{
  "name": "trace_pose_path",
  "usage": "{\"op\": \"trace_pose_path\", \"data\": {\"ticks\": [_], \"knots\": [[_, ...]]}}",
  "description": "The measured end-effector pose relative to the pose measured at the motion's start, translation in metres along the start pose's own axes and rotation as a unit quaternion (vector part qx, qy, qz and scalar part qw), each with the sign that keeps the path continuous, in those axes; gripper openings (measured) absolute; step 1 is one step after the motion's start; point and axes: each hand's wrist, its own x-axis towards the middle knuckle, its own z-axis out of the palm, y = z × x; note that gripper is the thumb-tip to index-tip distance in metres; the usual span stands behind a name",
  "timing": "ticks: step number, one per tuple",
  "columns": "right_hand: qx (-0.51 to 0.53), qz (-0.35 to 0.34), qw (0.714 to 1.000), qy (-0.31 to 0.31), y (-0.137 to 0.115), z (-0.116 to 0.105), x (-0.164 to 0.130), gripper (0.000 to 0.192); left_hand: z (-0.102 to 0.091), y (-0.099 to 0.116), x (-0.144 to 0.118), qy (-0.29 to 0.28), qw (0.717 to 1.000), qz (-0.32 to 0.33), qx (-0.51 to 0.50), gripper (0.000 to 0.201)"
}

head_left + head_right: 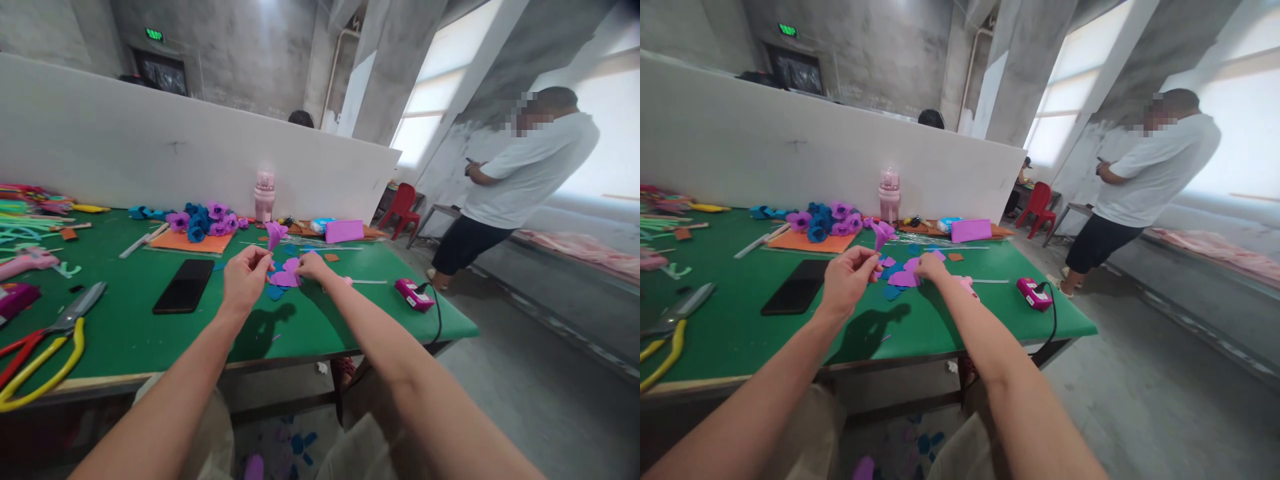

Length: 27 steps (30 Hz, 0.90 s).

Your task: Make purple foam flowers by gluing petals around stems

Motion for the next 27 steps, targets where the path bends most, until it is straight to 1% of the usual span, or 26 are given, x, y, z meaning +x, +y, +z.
{"op": "trace_pose_path", "data": {"ticks": [3, 6, 8, 10, 11, 13, 16, 19, 22, 23, 24, 25, 26, 27], "knots": [[0.074, -0.023, 0.997, 0.016, 0.006, -0.004, -0.012, 0.017, -0.001, -0.002, 0.003, -0.015, 1.0, -0.014, -0.018, 0.012], [0.162, -0.049, 0.985, 0.029, 0.009, -0.007, -0.042, 0.022, 0.002, -0.006, 0.005, -0.061, 0.994, -0.052, -0.071, 0.012], [0.325, -0.062, 0.943, 0.03, 0.01, -0.005, -0.068, 0.018, 0.007, -0.009, 0.005, -0.093, 0.988, -0.085, -0.088, 0.014], [0.407, -0.068, 0.911, 0.023, 0.011, -0.001, -0.091, 0.016, 0.014, -0.011, 0.001, -0.127, 0.981, -0.127, -0.079, 0.019], [0.423, -0.067, 0.903, 0.021, 0.012, 0.002, -0.101, 0.015, 0.017, -0.011, -0.001, -0.146, 0.976, -0.149, -0.069, 0.023], [0.431, -0.059, 0.9, 0.023, 0.013, 0.006, -0.115, 0.012, 0.024, -0.011, -0.007, -0.186, 0.965, -0.181, -0.042, 0.029], [0.431, -0.049, 0.9, 0.034, 0.015, 0.013, -0.124, 0.008, 0.03, -0.01, -0.017, -0.217, 0.958, -0.185, 0.005, 0.03], [0.422, -0.049, 0.904, 0.042, 0.015, 0.019, -0.125, 0.006, 0.034, -0.011, -0.026, -0.228, 0.959, -0.161, 0.042, 0.021], [0.405, -0.067, 0.91, 0.057, 0.019, 0.019, -0.123, 0.012, 0.039, -0.014, -0.032, -0.211, 0.967, -0.134, 0.054, 0.011], [0.394, -0.059, 0.914, 0.08, 0.024, 0.016, -0.122, 0.015, 0.041, -0.015, -0.033, -0.198, 0.97, -0.13, 0.054, 0.01], [0.38, -0.036, 0.917, 0.116, 0.03, 0.013, -0.122, 0.019, 0.043, -0.016, -0.034, -0.185, 0.973, -0.127, 0.052, 0.011], [0.358, 0.005, 0.92, 0.158, 0.039, 0.009, -0.122, 0.023, 0.044, -0.016, -0.034, -0.173, 0.976, -0.124, 0.049, 0.012], [0.319, 0.073, 0.92, 0.215, 0.049, 0.004, -0.123, 0.025, 0.046, -0.017, -0.035, -0.164, 0.978, -0.123, 0.046, 0.012], [0.299, 0.117, 0.915, 0.244, 0.061, 0.0, -0.124, 0.029, 0.047, -0.017, -0.035, -0.157, 0.979, -0.123, 0.044, 0.014]]}}
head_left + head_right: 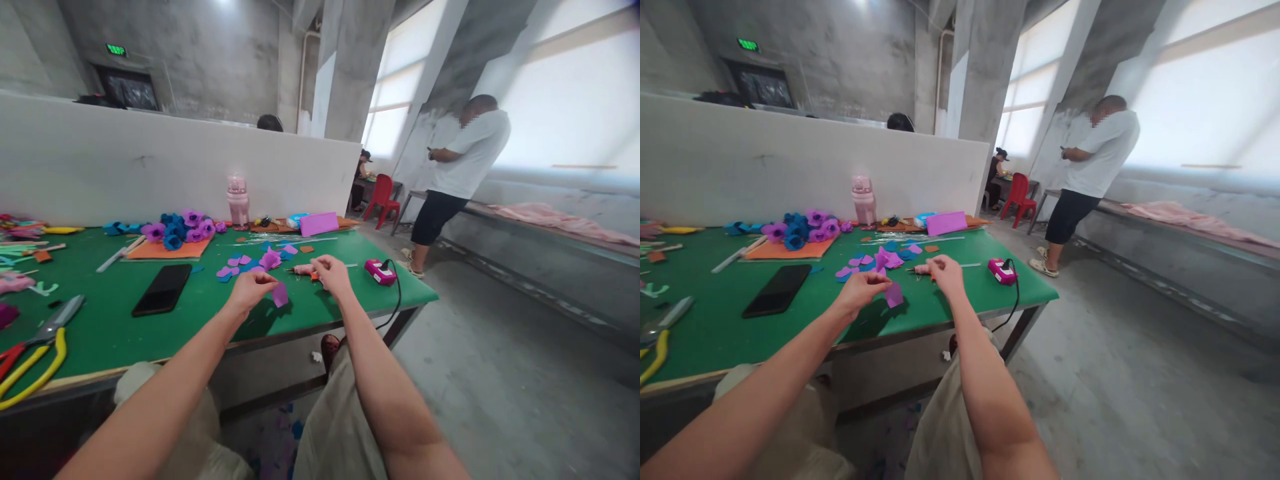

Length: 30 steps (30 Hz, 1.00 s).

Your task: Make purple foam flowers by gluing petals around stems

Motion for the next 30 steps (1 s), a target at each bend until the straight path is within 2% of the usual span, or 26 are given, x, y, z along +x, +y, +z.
{"op": "trace_pose_path", "data": {"ticks": [3, 5, 11, 16, 19, 23, 27, 30], "knots": [[-0.05, 0.05, 0.996, 0.062, 0.02, -0.025, 0.012, 0.035, 0.0, 0.0, 0.001, 0.01, 1.0, -0.011, 0.004, 0.017], [-0.083, 0.07, 0.992, 0.061, 0.031, -0.034, 0.017, 0.033, -0.002, -0.001, 0.003, 0.014, 0.999, -0.026, 0.015, 0.02], [-0.161, 0.104, 0.98, -0.049, 0.039, -0.03, 0.024, 0.034, -0.008, -0.008, 0.011, 0.003, 0.998, -0.034, 0.046, 0.023], [-0.157, 0.105, 0.973, -0.136, 0.036, -0.018, 0.026, 0.038, -0.006, -0.009, 0.009, -0.027, 0.998, -0.037, 0.05, 0.022], [-0.126, 0.106, 0.977, -0.134, 0.035, -0.013, 0.027, 0.026, -0.005, -0.007, 0.007, -0.051, 0.996, -0.051, 0.052, 0.023], [-0.039, 0.105, 0.99, -0.085, 0.031, -0.015, 0.025, 0.012, -0.008, -0.006, 0.009, -0.045, 0.995, -0.066, 0.062, 0.022], [0.102, 0.093, 0.989, -0.046, 0.017, -0.021, 0.014, 0.016, -0.015, -0.009, 0.014, -0.027, 0.992, -0.093, 0.08, 0.02], [0.194, 0.083, 0.975, -0.063, 0.004, -0.025, 0.004, 0.019, -0.018, -0.016, 0.017, -0.02, 0.989, -0.113, 0.091, 0.017]]}}
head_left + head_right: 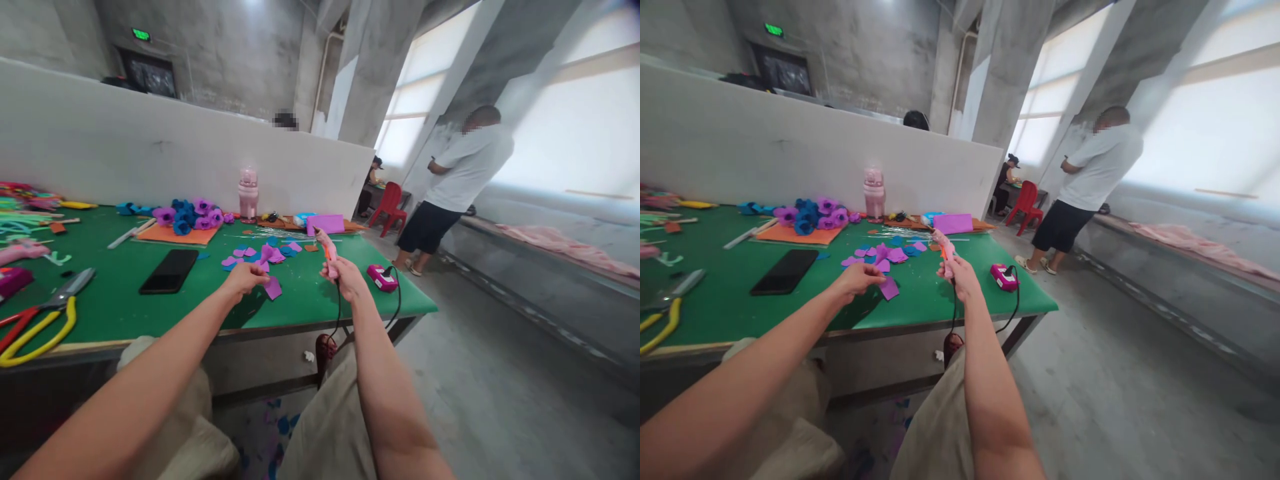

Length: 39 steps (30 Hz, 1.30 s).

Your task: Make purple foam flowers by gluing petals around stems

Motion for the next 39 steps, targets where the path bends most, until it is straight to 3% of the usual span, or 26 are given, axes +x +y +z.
{"op": "trace_pose_path", "data": {"ticks": [2, 5, 7, 13, 22, 28, 34, 39], "knots": [[0.095, 0.014, 0.995, -0.038, -0.005, 0.001, -0.006, 0.023, -0.001, -0.005, 0.003, 0.005, 1.0, -0.004, 0.003, 0.014], [0.273, 0.072, 0.953, -0.113, -0.007, 0.001, -0.012, 0.029, -0.001, -0.009, 0.008, 0.003, 1.0, 0.003, 0.018, 0.01], [0.295, 0.079, 0.94, -0.149, -0.005, 0.0, -0.015, 0.029, -0.001, -0.011, 0.011, -0.004, 0.999, 0.017, 0.032, 0.009], [0.049, -0.036, 0.977, -0.206, -0.005, -0.002, -0.029, 0.033, -0.004, -0.017, 0.022, -0.022, 0.995, 0.059, 0.074, 0.009], [-0.127, -0.079, 0.957, -0.249, -0.016, 0.013, -0.045, 0.034, -0.002, -0.025, 0.026, -0.022, 0.987, 0.072, 0.14, 0.004], [-0.252, -0.134, 0.935, -0.211, -0.021, 0.024, -0.046, 0.024, -0.003, -0.022, 0.023, -0.023, 0.984, 0.08, 0.155, 0.003], [-0.317, -0.179, 0.907, -0.211, -0.028, 0.029, -0.049, 0.023, -0.003, -0.017, 0.017, -0.025, 0.983, 0.081, 0.16, 0.005], [-0.333, -0.179, 0.901, -0.215, -0.028, 0.03, -0.05, 0.026, -0.003, -0.014, 0.016, -0.025, 0.983, 0.078, 0.165, 0.005]]}}
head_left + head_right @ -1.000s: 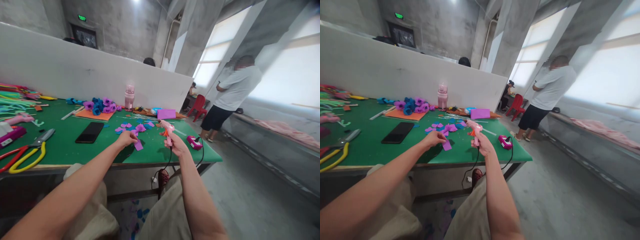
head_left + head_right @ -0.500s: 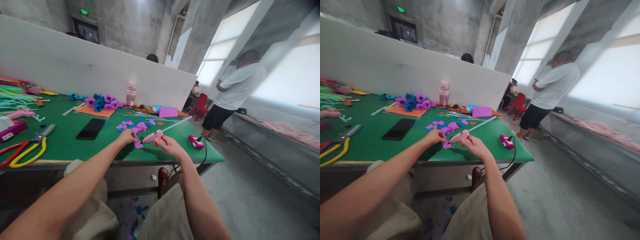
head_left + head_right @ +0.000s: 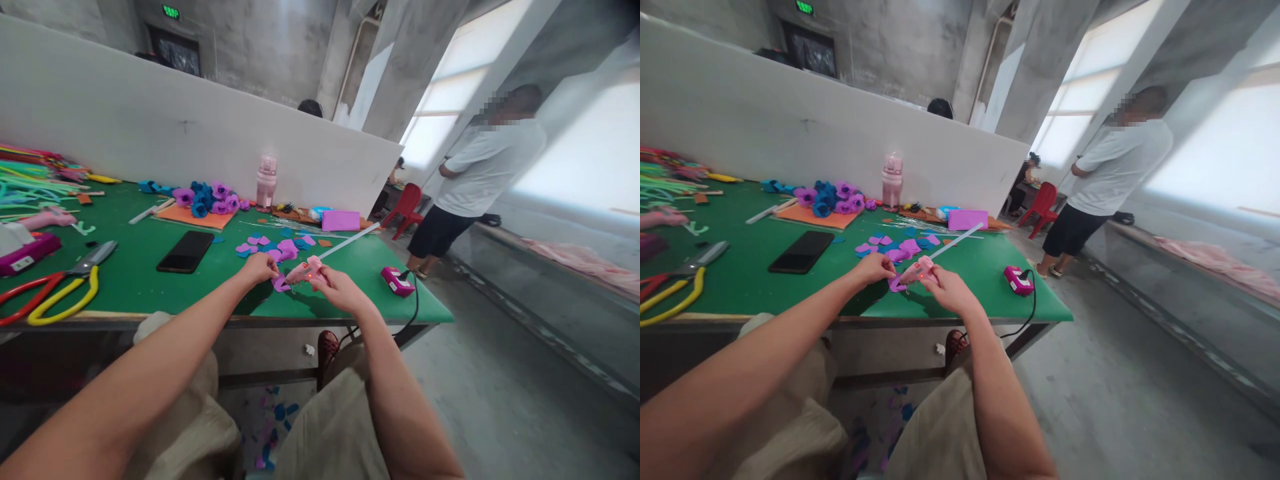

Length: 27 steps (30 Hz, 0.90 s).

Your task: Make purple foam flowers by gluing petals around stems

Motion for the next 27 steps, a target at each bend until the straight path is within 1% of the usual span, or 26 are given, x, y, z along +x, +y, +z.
{"op": "trace_pose_path", "data": {"ticks": [9, 14, 27], "knots": [[-0.009, 0.008, 1.0, 0.005, -0.001, 0.0009, 0.0006, 0.022, -0.0002, -0.0003, 0.0008, 0.004, 1.0, -0.004, 0.003, 0.003], [-0.018, -0.001, 1.0, 0.003, -0.0018, 0.004, 0.0024, 0.017, 0.0007, -0.0024, 0.0031, 0.006, 1.0, -0.002, 0.005, 0.003], [-0.026, -0.01, 1.0, 0.001, -0.0027, 0.0052, 0.0028, 0.019, 0.0021, -0.0017, 0.0037, 0.014, 1.0, 0.001, 0.011, 0.004]]}}
